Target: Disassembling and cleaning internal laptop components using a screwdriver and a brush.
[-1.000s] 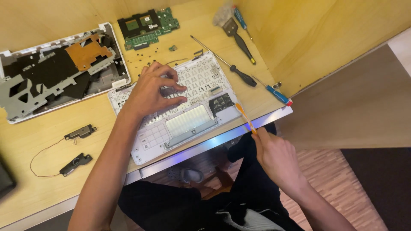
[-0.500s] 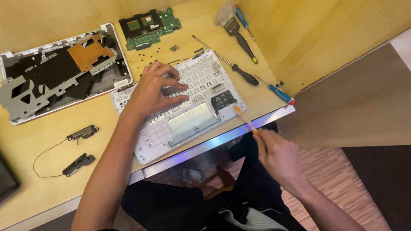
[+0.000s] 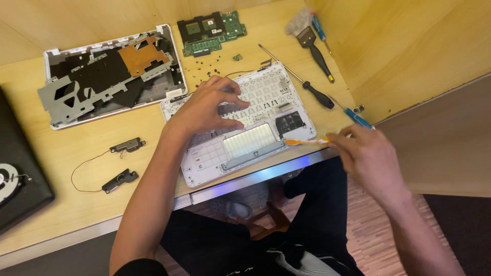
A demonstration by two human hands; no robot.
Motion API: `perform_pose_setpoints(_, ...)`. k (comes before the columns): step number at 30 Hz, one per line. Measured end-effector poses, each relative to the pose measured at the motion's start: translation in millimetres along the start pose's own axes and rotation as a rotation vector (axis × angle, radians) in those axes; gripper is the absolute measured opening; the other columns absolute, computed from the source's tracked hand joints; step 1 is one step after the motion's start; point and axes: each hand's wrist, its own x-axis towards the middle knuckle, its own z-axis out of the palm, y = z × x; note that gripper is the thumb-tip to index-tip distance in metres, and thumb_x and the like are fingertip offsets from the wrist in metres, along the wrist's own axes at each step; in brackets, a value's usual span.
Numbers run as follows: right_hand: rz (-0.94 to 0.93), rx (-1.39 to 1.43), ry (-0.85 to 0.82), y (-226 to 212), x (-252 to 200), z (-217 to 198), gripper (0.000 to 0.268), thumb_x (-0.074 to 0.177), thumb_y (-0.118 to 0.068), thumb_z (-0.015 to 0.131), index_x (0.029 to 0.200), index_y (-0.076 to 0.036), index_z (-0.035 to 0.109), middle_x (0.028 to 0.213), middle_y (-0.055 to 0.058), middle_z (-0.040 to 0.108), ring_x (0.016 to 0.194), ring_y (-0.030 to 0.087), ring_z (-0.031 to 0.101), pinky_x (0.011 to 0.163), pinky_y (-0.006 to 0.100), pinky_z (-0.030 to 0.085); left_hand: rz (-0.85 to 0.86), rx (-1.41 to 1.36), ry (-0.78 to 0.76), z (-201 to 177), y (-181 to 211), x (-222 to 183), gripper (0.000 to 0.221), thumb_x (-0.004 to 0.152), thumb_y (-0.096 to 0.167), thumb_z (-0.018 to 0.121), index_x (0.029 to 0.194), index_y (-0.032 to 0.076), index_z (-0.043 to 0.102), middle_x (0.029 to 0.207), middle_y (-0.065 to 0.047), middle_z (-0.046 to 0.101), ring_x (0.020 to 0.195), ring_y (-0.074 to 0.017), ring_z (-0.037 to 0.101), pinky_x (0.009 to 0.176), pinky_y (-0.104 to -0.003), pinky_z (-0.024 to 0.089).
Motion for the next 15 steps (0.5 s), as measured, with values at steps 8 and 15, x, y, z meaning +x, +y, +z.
perform_pose_setpoints(8,-0.266,0.307,-0.038,-25.2,42.9,19.4,0.011,0.09,-0.014,0.074,0.097,-0.014,0.082,0.091,0.007,0.068,0.091,0.03,0.069,0.082,0.041,0.055,-0.019,0.037,0.009,5.3,-1.7,-0.2,0.044,0.066,0.038,0.096,0.103,0.021,0.081,0.115,-0.004,0.065,0.121,-0.0281,0.054,0.107,-0.047,0.042)
perform_pose_setpoints(15,-0.156,0.306,-0.014,-32.3,29.0,27.5,0.007,0.088,-0.025,0.08,0.094,-0.021,0.082,0.089,0.001,0.073,0.087,0.026,0.07,0.075,0.037,0.058,0.042,0.051,0.069,11.8,-10.8,-3.1,0.044,0.064,0.039,0.096,0.101,0.021,0.081,0.113,-0.004,0.065,0.118,-0.0295,0.056,0.103,-0.049,0.045)
